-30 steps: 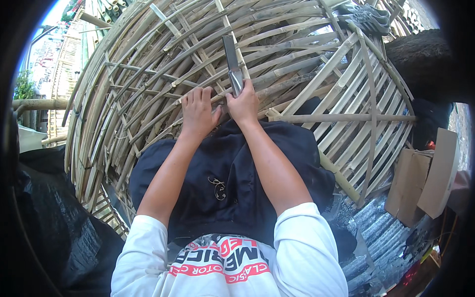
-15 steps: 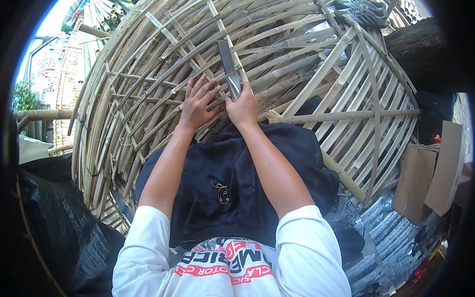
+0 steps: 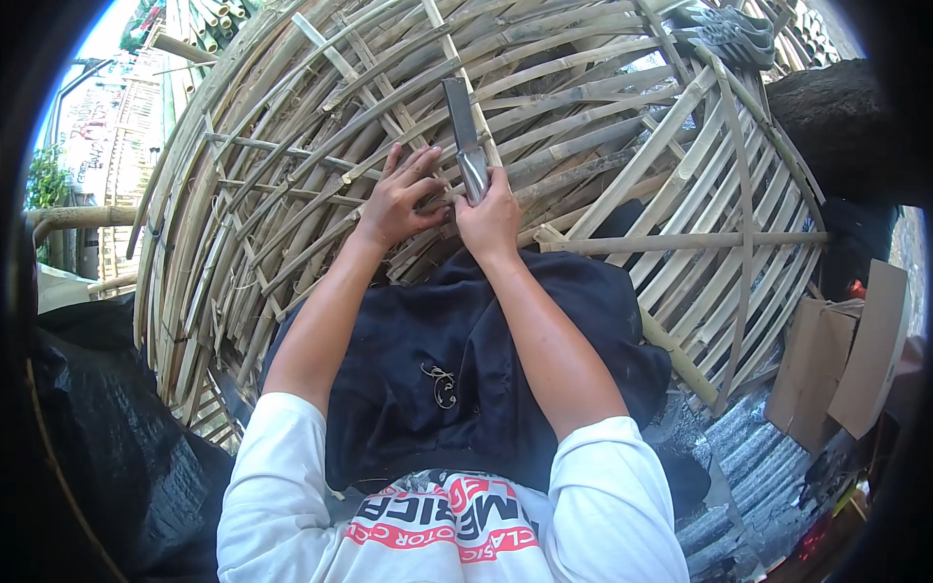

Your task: The person weaves and secures thin bamboo strips into a large circular lattice frame using a small blade to trim and position the pieces.

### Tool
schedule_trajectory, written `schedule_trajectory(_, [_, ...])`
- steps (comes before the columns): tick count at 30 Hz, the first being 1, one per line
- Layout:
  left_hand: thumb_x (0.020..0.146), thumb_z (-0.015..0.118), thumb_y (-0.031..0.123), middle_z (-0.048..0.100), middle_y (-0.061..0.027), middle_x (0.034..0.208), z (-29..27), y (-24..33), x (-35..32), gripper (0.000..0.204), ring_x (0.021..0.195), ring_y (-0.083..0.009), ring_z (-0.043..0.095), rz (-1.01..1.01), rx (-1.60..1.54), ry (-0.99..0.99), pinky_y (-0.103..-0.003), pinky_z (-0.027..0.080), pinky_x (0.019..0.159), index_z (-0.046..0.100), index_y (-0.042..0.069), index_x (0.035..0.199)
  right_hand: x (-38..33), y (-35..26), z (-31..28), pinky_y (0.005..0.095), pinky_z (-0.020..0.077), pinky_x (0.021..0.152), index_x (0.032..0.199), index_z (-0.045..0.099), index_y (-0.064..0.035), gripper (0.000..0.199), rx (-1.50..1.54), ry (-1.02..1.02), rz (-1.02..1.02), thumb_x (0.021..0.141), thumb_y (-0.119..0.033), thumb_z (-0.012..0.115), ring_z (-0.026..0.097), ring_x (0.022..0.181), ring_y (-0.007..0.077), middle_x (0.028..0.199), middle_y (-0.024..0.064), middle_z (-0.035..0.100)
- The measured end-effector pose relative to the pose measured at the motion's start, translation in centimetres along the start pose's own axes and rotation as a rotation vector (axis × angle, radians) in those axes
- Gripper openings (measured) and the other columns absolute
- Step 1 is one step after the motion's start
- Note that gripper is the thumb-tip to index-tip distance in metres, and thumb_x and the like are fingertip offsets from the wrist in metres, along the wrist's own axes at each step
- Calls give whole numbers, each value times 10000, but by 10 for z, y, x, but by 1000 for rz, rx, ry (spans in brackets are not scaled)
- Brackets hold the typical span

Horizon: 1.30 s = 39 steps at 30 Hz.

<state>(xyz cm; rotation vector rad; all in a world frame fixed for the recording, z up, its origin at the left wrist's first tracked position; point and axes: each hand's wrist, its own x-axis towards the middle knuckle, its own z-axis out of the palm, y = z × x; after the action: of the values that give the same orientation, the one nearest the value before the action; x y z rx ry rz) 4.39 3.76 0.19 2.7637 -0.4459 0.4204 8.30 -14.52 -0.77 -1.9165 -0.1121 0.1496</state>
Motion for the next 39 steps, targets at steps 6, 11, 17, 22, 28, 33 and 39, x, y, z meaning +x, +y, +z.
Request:
schedule_trajectory(6, [699, 836, 291, 541, -79, 1477, -1, -1, -1, 386, 1381, -235, 495, -20, 3, 28, -488, 207, 1244, 727, 144, 1039, 2, -4, -2, 475, 524, 792, 1165, 552, 7, 519, -2, -41, 34, 736, -144, 802, 697, 860, 412, 888, 229, 694])
schedule_trajectory(11, [673, 845, 307, 537, -41, 1485, 1, -6, -4, 390, 1385, -210, 491, -7, -29, 48, -498, 236, 1236, 727, 145, 1008, 6, 1, -2, 444, 531, 732, 1118, 568, 26, 505, -55, -55, -34, 746, -207, 817, 697, 784, 365, 830, 201, 681])
schedule_trajectory(17, [686, 837, 337, 555, -25, 1463, 3, -9, -11, 378, 1361, -168, 512, -1, -33, 87, -483, 257, 1236, 722, 168, 1004, -4, -38, -39, 397, 522, 701, 1166, 571, 4, 397, -114, -197, -98, 884, -229, 727, 673, 715, 274, 812, 170, 674])
schedule_trajectory(22, [725, 818, 379, 578, -32, 1434, 5, -6, -9, 417, 1358, -169, 513, -57, -72, 83, -481, 237, 1245, 702, 161, 1062, -28, -51, -113, 432, 536, 754, 1324, 572, -66, 407, -329, -376, -368, 934, -125, 673, 705, 834, 355, 1003, 211, 699])
schedule_trajectory(28, [725, 825, 406, 586, -30, 1425, 11, -9, -11, 520, 1347, -167, 524, -43, -50, 133, -459, 249, 1243, 669, 158, 1153, -28, -72, -136, 433, 542, 735, 1301, 620, -89, 411, -627, -542, -480, 902, -112, 717, 693, 857, 384, 1011, 197, 683])
schedule_trajectory(33, [696, 841, 413, 598, -26, 1407, 8, -8, -9, 596, 1332, -167, 537, -67, -83, 119, -458, 265, 1237, 632, 139, 1182, -25, -59, -138, 459, 536, 687, 1308, 628, -152, 426, -735, -565, -570, 893, -136, 724, 679, 789, 385, 938, 169, 664])
schedule_trajectory(39, [619, 897, 373, 618, -19, 1366, 7, -7, -11, 842, 1301, -176, 562, -99, -141, 141, -444, 296, 1229, 515, 135, 1329, -24, -63, -126, 469, 524, 638, 1307, 629, -151, 430, -904, -604, -557, 889, -163, 728, 659, 728, 380, 886, 152, 632])
